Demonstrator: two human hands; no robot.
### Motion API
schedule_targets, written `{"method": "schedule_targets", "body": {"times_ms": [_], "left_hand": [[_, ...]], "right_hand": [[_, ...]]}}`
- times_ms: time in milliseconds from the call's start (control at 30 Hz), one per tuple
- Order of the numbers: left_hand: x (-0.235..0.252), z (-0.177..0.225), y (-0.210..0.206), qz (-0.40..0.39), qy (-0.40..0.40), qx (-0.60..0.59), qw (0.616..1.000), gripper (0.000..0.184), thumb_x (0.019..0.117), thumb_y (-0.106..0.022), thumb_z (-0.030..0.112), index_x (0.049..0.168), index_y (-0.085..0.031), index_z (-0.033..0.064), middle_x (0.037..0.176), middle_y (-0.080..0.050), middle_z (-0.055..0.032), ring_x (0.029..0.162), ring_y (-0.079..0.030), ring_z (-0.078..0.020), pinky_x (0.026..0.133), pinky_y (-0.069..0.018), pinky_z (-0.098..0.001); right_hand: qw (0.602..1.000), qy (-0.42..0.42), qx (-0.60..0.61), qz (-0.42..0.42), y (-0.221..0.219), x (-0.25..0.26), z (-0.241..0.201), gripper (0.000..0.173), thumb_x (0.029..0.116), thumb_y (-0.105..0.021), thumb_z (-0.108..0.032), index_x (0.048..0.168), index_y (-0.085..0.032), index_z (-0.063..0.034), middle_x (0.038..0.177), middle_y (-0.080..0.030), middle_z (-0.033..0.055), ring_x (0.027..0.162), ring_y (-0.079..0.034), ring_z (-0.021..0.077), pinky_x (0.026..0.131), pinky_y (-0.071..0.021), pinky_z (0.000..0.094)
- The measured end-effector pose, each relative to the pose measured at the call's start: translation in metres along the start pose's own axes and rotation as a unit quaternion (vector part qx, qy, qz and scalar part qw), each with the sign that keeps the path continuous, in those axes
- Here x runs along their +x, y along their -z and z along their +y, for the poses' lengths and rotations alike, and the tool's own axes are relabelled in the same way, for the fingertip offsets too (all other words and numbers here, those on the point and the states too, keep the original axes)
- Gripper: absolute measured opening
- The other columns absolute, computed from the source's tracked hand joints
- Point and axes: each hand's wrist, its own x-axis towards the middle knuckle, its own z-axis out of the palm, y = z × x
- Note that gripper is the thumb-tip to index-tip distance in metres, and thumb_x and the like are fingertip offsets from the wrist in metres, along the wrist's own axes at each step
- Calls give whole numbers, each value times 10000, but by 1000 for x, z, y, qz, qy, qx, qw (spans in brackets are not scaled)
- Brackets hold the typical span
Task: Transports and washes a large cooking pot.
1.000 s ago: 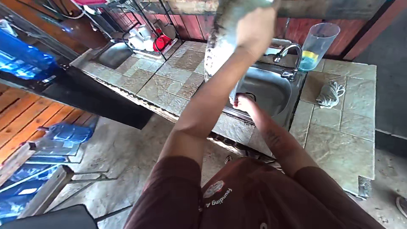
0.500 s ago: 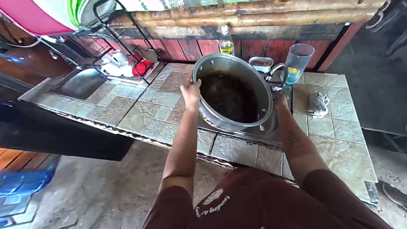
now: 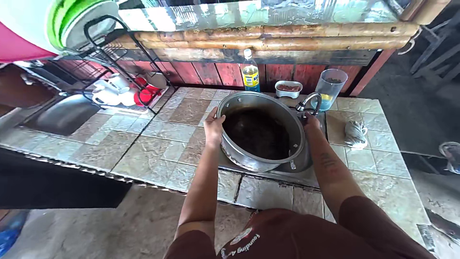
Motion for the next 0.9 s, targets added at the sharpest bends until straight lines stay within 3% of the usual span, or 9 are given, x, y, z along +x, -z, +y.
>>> {"method": "schedule_targets", "body": {"times_ms": [167,233,267,300,433,500,633,767,900], "left_hand": [[-5,0,1,-9,4,8,1000,546,912,-584,-101,1441,-531,20,1294,-652,-138,1039,-668,-121,889,-561,-294],[-10,-1,4,-29,8,32,999,587,915,-570,-94,1472,-520,85,1310,-648,-115,1028,-666,-134,866,-565,-326],[-12,0,5,-38,9,34,999,605,920,-563,-94,1485,-515,115,1308,-652,-109,1013,-669,-145,846,-570,-346],[-12,0,5,-45,7,25,999,606,927,-560,-95,1488,-512,127,1287,-659,-101,986,-675,-140,825,-577,-341],[-8,-2,-7,-67,-4,-1,998,549,965,-564,-71,1481,-518,113,1258,-671,-83,957,-677,-101,823,-573,-290],[-4,-7,-12,-84,-4,-2,996,559,970,-553,-70,1500,-499,101,1370,-627,-93,1085,-659,-114,910,-554,-303],[5,-20,-14,-87,-5,-9,996,562,957,-541,-96,1485,-516,95,1397,-614,-86,1113,-655,-117,920,-555,-304],[11,-28,-4,-101,-3,43,994,510,1005,-556,-13,1497,-485,101,1313,-657,-83,1043,-674,-94,894,-565,-291],[14,-29,3,-84,7,105,991,491,1021,-601,74,1496,-477,96,1020,-722,-51,801,-667,-31,752,-555,-223]], "right_hand": [[988,-12,-150,23,-5,19,-5,402,1071,-523,-140,1407,-438,64,1211,-544,154,978,-542,165,933,-451,289],[937,62,-317,-135,36,75,9,471,1104,-476,-304,1340,-469,104,1144,-552,196,950,-557,205,865,-474,329],[893,227,-348,-175,62,122,36,570,1080,-497,-399,1183,-579,156,965,-639,252,782,-621,229,655,-523,323],[869,145,-428,-202,71,137,20,606,1080,-475,-479,1270,-590,86,1095,-662,246,918,-650,267,786,-541,382],[733,104,-643,-196,89,147,-46,386,1091,-509,-315,1231,-657,13,1042,-694,162,824,-613,179,754,-503,360],[699,113,-688,-156,72,106,-103,371,1109,-457,-172,1344,-581,86,1267,-635,294,1108,-635,375,1001,-474,528],[669,447,-591,-58,48,130,-153,352,1062,-528,-204,1190,-656,97,1154,-659,347,1106,-636,520,971,-464,694],[578,277,-758,-121,-27,77,-170,322,1036,-520,10,1315,-568,164,1407,-518,390,1382,-448,527,1169,-298,630],[543,165,-804,-178,-52,84,-153,320,1047,-472,50,1311,-493,231,1341,-521,419,1261,-527,505,1111,-383,556]]}}
